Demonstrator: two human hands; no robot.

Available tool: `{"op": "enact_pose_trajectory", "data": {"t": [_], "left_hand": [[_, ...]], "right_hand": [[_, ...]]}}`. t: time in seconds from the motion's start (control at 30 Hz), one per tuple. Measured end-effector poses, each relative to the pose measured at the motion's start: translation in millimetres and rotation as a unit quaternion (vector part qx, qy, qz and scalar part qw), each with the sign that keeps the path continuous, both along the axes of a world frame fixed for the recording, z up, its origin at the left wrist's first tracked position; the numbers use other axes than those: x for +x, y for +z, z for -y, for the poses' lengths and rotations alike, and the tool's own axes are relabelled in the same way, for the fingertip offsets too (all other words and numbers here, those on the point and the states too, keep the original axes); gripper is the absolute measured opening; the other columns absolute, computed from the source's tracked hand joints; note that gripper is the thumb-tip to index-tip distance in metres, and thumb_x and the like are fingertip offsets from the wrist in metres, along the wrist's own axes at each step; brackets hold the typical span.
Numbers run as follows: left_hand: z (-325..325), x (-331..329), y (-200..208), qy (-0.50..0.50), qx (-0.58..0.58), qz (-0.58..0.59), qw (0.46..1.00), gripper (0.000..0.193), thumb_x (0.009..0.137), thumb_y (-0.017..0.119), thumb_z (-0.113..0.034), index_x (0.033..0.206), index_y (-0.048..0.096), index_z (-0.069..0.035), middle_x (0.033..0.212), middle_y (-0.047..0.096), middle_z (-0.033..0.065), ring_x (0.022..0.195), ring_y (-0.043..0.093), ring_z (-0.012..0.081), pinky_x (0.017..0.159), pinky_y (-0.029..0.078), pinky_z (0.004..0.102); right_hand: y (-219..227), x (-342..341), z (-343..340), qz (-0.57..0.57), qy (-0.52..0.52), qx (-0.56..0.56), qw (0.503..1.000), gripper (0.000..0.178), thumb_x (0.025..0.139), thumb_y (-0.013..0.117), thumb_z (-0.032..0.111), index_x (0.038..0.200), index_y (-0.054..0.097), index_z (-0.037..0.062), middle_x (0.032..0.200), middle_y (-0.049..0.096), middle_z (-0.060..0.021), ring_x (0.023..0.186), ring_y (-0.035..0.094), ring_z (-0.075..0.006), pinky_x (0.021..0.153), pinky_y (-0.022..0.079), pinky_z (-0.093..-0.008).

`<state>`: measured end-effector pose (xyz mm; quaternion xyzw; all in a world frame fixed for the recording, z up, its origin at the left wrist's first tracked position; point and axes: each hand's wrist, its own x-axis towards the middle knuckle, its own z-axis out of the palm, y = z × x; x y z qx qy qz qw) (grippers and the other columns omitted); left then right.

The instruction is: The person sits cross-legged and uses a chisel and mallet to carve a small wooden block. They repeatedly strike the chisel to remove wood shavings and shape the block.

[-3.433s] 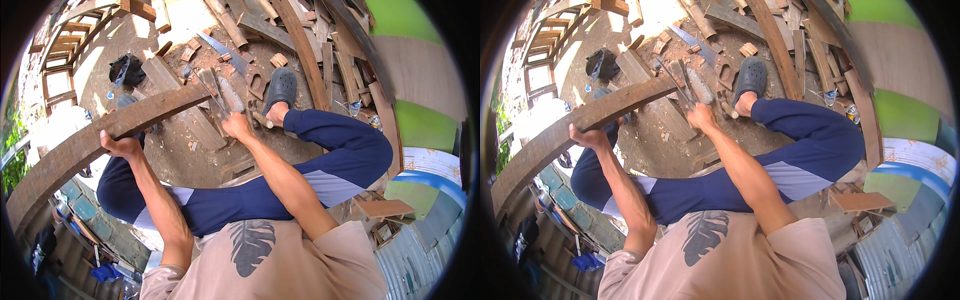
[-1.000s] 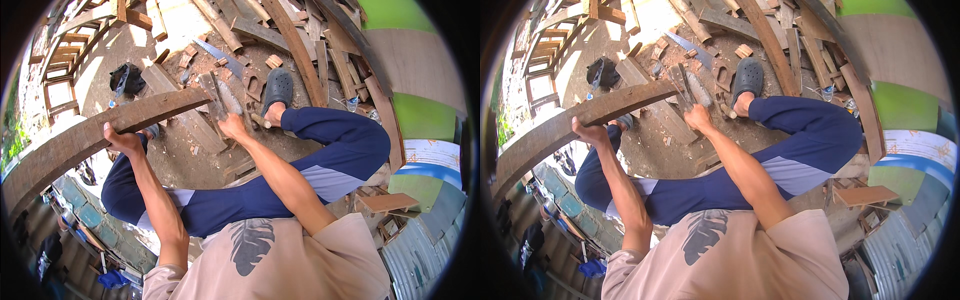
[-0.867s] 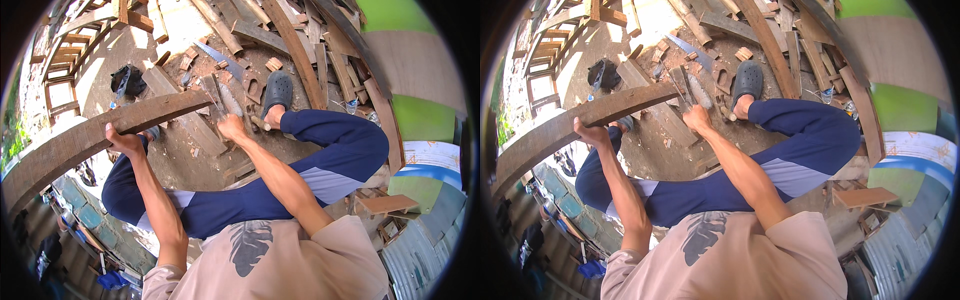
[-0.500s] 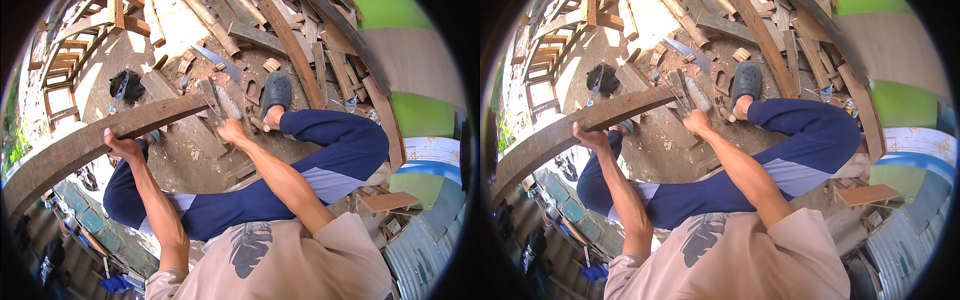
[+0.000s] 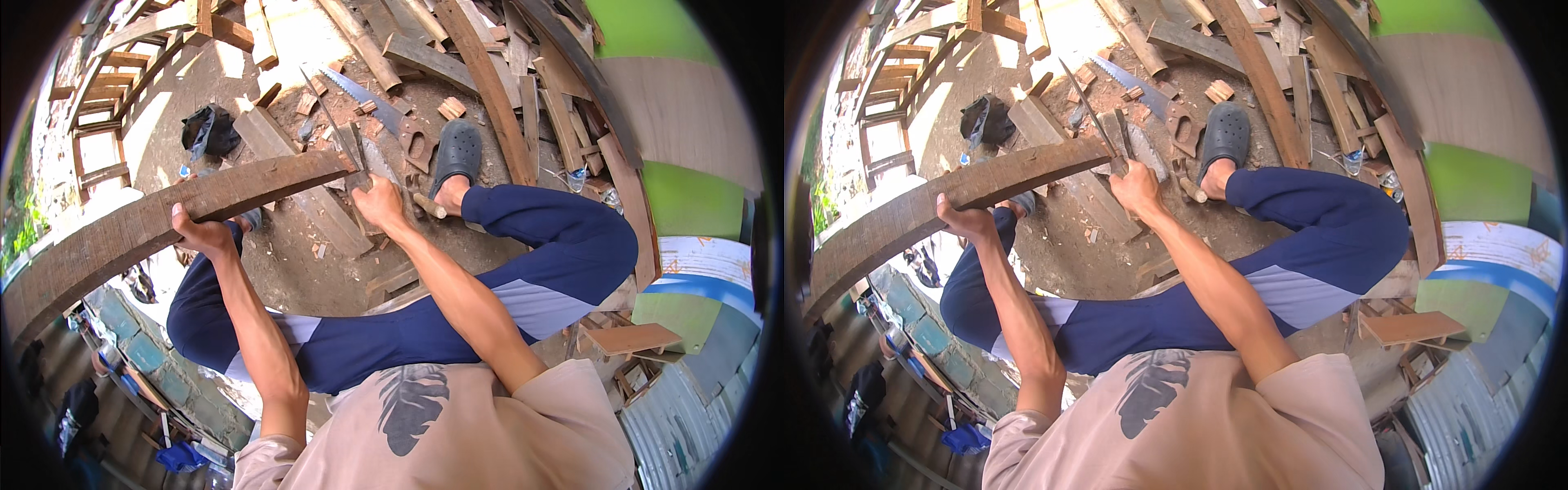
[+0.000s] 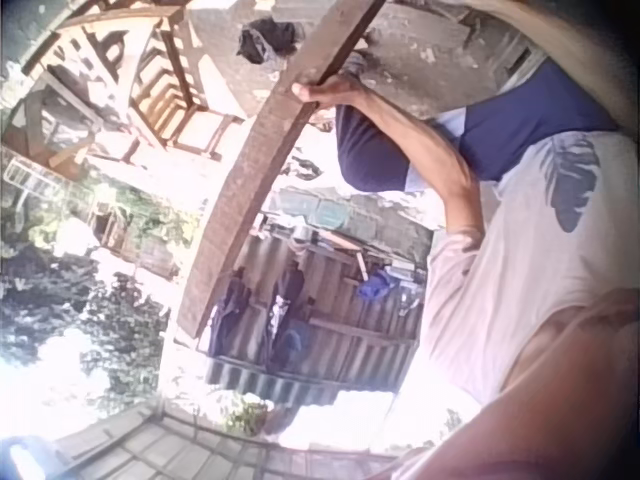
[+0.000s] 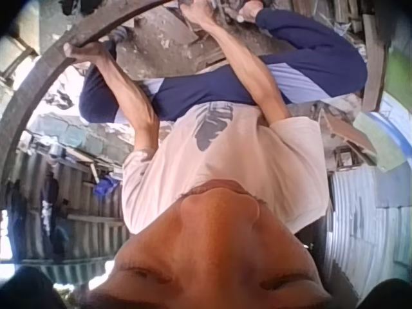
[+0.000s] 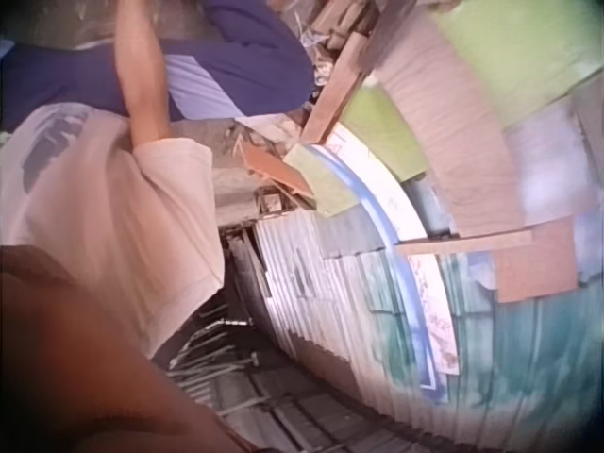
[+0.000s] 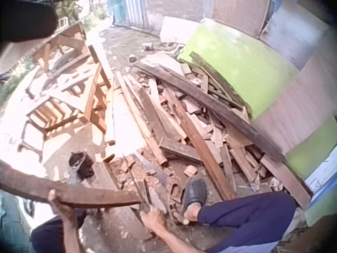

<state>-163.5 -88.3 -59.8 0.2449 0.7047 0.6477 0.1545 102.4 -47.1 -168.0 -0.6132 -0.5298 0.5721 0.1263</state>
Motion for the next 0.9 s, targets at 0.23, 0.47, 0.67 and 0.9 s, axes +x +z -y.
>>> {"op": "enact_pose_trajectory", "data": {"t": [0.23,0.47,0.67,0.9], "left_hand": [[-9,2,-4,-0.004,0.025,-0.007,1.000,0.060,0.091,0.040,-0.043,0.121,0.054,0.007,0.112,0.064,0.0210,0.106,0.062,0.0282,0.093,0.050,0.0411],[-4,-4,-6,0.001,0.059,0.031,0.998,0.057,0.090,0.042,-0.040,0.121,0.053,0.007,0.114,0.062,0.0211,0.106,0.062,0.0289,0.093,0.050,0.0425],[1,-6,-8,-0.009,0.044,0.027,0.999,0.061,0.090,0.041,-0.043,0.126,0.053,0.005,0.117,0.062,0.0209,0.107,0.062,0.0304,0.093,0.051,0.0447],[9,30,16,0.036,0.081,0.068,0.994,0.059,0.086,0.045,-0.042,0.117,0.056,0.006,0.107,0.062,0.0219,0.097,0.064,0.0294,0.079,0.054,0.0413]], "right_hand": [[-61,13,31,0.079,0.085,-0.058,0.992,0.035,0.079,0.064,0.022,0.101,0.070,-0.0038,0.093,0.070,-0.0265,0.092,0.069,-0.0406,0.082,0.054,-0.0450],[-50,19,23,0.099,0.131,-0.116,0.980,0.040,0.077,0.062,0.023,0.102,0.071,-0.0071,0.107,0.068,-0.0319,0.106,0.066,-0.0427,0.093,0.052,-0.0445],[-54,13,25,0.148,0.125,-0.118,0.974,0.037,0.079,0.062,0.021,0.103,0.071,-0.0050,0.107,0.068,-0.0311,0.105,0.067,-0.0441,0.090,0.054,-0.0463],[-24,32,41,0.176,0.101,-0.084,0.976,0.035,0.083,0.069,0.027,0.099,0.072,-0.0050,0.099,0.068,-0.0329,0.097,0.068,-0.0463,0.085,0.055,-0.0490]]}}
